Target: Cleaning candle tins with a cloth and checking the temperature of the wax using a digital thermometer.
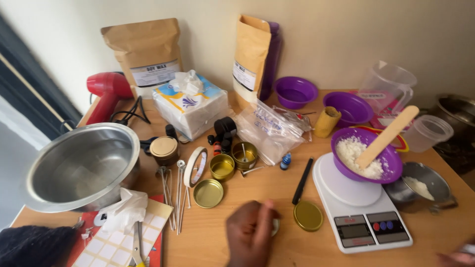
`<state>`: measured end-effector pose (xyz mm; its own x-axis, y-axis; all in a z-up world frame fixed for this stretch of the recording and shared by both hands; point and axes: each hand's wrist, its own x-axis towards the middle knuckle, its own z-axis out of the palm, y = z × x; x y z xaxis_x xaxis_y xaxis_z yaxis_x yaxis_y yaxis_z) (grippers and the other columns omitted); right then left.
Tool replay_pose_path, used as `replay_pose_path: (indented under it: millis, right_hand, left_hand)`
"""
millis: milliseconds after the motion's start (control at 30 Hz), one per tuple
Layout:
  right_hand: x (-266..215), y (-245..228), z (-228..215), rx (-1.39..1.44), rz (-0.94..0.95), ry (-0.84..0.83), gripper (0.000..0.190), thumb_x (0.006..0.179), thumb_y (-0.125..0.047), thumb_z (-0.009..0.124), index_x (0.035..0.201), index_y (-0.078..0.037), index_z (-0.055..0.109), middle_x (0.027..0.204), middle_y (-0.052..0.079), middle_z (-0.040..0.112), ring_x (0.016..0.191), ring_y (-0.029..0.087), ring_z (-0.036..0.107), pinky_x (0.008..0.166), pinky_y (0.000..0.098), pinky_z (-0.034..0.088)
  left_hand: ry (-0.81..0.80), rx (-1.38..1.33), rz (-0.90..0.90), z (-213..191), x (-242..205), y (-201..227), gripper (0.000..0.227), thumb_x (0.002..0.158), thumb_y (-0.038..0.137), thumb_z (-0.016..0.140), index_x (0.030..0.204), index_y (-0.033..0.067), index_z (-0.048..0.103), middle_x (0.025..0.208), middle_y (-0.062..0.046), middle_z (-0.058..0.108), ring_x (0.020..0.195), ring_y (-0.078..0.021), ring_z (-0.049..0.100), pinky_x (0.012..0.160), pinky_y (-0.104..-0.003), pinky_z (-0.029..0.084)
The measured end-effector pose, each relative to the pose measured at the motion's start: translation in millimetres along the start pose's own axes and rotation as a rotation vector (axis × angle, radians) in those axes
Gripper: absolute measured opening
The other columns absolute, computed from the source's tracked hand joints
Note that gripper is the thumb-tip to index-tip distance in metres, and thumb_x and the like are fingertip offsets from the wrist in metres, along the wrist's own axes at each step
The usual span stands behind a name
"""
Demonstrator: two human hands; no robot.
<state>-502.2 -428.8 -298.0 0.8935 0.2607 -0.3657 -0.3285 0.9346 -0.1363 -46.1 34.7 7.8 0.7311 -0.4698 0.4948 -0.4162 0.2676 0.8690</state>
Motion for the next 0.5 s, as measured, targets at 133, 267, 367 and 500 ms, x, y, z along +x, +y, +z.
replay_pose_path:
  millis: [133, 267, 367, 500]
  right_hand:
    - [189.9, 133.7, 237.5, 0.05, 0.042, -0.092, 0.054, 0.072, -0.059, 0.06, 0.084, -0.007, 0.054, 0.074, -0.001, 0.056, 0.033, 0.003, 0.045, 0.032, 0.0225, 0.031]
    - [283.4, 194.3, 412.7, 0.321, -0.756, 0.817, 0.04, 0.079, -0.044, 0.051, 0.112, -0.022, 0.05, 0.123, 0.013, 0.058, 0.111, 0.011, 0.055, 0.1, 0.0246, 0.036]
    - [322.1, 234.4, 362.7, -0.298, -1.387, 0.826, 0.055, 0.07, -0.033, 0.065, 0.119, -0.011, 0.053, 0.099, 0.02, 0.065, 0.084, 0.019, 0.064, 0.073, 0.0246, 0.047]
    - [303.0, 217.5, 306.1, -0.879, -1.362, 0.813, 0.067, 0.068, -0.036, 0.066, 0.125, 0.0, 0.06, 0.092, 0.018, 0.066, 0.065, 0.022, 0.061, 0.056, 0.031, 0.051]
  left_hand:
    - [-0.211, -0.167, -0.091, 32.9, -25.3, 27.6, 0.025, 0.079, 0.031, 0.07, 0.098, 0.0157, 0.073, 0.092, 0.002, 0.076, 0.076, -0.0084, 0.071, 0.063, -0.025, 0.054]
    - [-0.329, -0.218, -0.59, 34.2, -26.7, 33.7, 0.032, 0.077, 0.037, 0.071, 0.1, 0.0159, 0.073, 0.094, -0.002, 0.071, 0.086, -0.0105, 0.065, 0.075, -0.023, 0.051]
    - [-0.18, -0.384, -0.934, 24.7, -24.0, 24.1, 0.016, 0.081, 0.017, 0.072, 0.091, 0.0062, 0.077, 0.071, -0.006, 0.075, 0.061, -0.0111, 0.066, 0.06, -0.022, 0.056]
    - [-0.175, -0.325, -0.845, -0.3, -32.3, 18.8, 0.02, 0.082, 0.02, 0.067, 0.093, 0.007, 0.079, 0.06, -0.003, 0.064, 0.051, -0.0094, 0.05, 0.052, -0.021, 0.037]
